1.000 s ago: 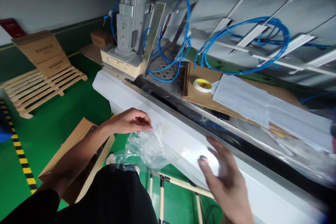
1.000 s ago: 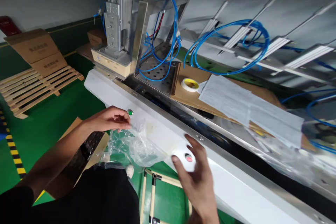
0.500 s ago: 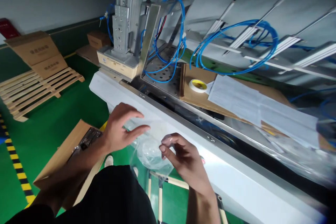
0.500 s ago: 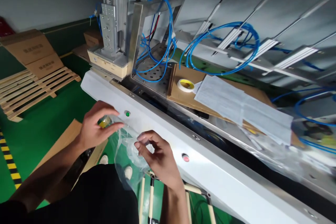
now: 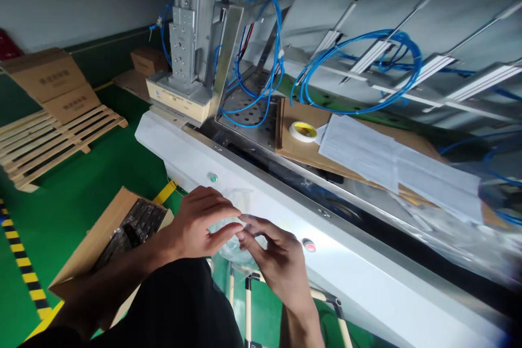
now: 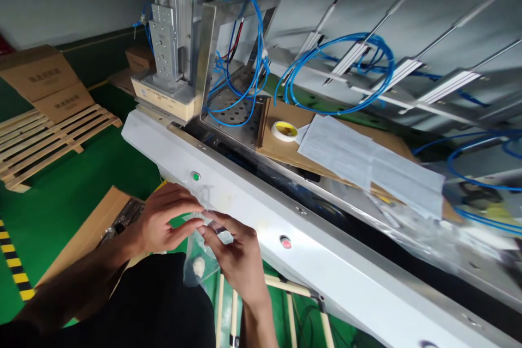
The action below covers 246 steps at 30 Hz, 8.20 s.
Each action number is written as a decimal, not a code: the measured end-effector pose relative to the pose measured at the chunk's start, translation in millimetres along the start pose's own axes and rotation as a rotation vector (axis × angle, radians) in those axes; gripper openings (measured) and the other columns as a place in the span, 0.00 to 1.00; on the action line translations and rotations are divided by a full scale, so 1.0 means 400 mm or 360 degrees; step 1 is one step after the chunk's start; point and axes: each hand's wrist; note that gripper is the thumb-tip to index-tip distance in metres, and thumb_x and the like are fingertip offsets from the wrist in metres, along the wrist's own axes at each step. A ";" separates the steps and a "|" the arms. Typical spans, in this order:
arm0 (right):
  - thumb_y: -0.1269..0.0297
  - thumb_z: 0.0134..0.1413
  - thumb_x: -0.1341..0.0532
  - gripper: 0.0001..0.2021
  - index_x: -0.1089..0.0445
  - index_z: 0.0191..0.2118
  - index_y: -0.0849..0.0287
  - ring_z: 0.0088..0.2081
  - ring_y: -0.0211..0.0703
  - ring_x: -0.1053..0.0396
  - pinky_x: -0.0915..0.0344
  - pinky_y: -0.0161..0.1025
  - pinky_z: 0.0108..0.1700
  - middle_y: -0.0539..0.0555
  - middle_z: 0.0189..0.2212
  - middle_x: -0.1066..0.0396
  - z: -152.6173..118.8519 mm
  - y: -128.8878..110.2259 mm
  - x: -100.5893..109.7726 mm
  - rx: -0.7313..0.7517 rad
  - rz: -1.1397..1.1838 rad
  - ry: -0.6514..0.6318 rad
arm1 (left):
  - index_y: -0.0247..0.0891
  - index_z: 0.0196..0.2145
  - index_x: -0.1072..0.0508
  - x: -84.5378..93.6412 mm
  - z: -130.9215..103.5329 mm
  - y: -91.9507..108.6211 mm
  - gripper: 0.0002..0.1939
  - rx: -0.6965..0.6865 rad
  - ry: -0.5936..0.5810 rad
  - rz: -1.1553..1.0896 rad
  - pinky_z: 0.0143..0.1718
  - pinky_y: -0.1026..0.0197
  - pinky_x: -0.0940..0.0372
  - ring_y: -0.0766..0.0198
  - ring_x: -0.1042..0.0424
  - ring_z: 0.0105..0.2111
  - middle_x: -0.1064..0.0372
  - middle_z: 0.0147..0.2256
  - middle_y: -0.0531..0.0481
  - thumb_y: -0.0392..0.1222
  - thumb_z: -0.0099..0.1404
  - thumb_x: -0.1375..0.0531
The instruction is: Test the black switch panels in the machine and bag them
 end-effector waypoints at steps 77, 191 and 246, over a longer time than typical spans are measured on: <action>0.39 0.56 0.30 0.22 0.24 0.38 0.54 0.17 0.33 0.47 0.46 0.35 0.22 0.42 0.16 0.42 -0.049 0.108 0.008 -0.0269 0.0707 0.0339 | 0.42 0.64 0.29 -0.018 -0.056 -0.114 0.33 0.0818 -0.0496 -0.0567 0.66 0.50 0.38 0.48 0.30 0.64 0.26 0.61 0.39 0.51 0.65 0.28; 0.49 0.65 0.35 0.16 0.25 0.32 0.56 0.27 0.43 0.22 0.29 0.35 0.32 0.52 0.25 0.21 0.018 -0.031 -0.044 -0.0083 -0.0375 0.0425 | 0.40 0.44 0.25 -0.001 -0.035 0.000 0.06 0.0233 -0.0156 0.0052 0.43 0.57 0.28 0.57 0.20 0.39 0.18 0.40 0.46 0.43 0.76 0.40; 0.61 0.50 0.30 0.10 0.26 0.24 0.56 0.25 0.45 0.22 0.25 0.37 0.28 0.50 0.21 0.24 0.049 -0.035 0.074 -0.0684 0.0214 -0.0479 | 0.38 0.28 0.31 0.029 -0.023 -0.011 0.18 0.1328 -0.0484 -0.0883 0.23 0.67 0.46 0.70 0.38 0.22 0.37 0.22 0.56 0.51 0.72 0.38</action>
Point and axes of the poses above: each hand's wrist, its own z-axis towards the middle knuckle, its own x-axis out of the back of the hand, y = z × x
